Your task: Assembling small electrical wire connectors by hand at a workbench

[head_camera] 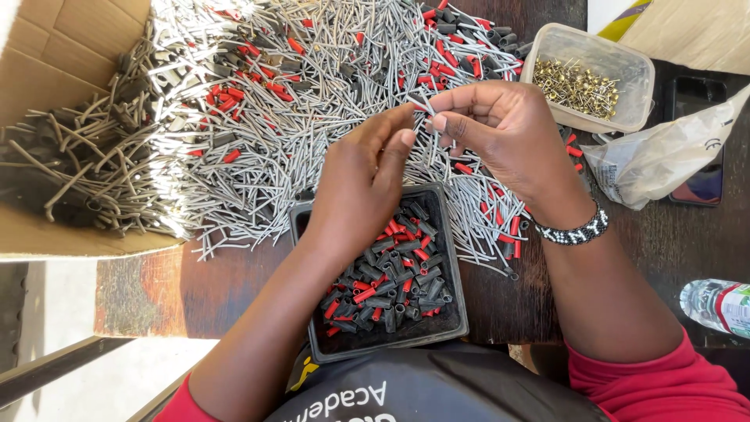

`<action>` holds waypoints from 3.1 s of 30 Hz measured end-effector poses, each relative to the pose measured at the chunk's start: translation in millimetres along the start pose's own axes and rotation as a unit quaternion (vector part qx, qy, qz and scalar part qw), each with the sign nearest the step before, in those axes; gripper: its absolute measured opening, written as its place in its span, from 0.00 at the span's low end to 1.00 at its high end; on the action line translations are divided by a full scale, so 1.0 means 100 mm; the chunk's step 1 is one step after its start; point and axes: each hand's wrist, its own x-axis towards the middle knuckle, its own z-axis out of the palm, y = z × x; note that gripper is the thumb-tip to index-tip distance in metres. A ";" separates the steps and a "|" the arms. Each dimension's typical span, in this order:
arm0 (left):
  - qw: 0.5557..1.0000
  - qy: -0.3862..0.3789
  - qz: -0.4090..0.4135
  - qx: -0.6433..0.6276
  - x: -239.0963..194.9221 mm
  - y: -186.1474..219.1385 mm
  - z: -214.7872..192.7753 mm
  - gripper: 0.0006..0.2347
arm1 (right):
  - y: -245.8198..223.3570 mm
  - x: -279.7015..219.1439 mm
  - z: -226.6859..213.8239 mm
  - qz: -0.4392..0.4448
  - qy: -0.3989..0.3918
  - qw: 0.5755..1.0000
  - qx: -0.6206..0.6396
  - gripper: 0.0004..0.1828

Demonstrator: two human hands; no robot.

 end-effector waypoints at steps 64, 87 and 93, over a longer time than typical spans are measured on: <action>0.948 0.110 -0.049 0.296 0.10 -0.91 -0.66 0.06 | 0.12 0.04 0.13 -0.121 0.056 0.958 -0.252 0.08; 0.962 -0.025 0.060 0.267 0.11 -0.97 -0.58 0.18 | 0.29 0.06 0.03 -0.206 -0.046 0.881 -0.423 0.07; 0.966 -0.087 0.085 0.228 0.11 -0.87 -0.58 0.11 | -0.07 -0.06 -0.35 -0.175 -0.096 0.875 -0.442 0.07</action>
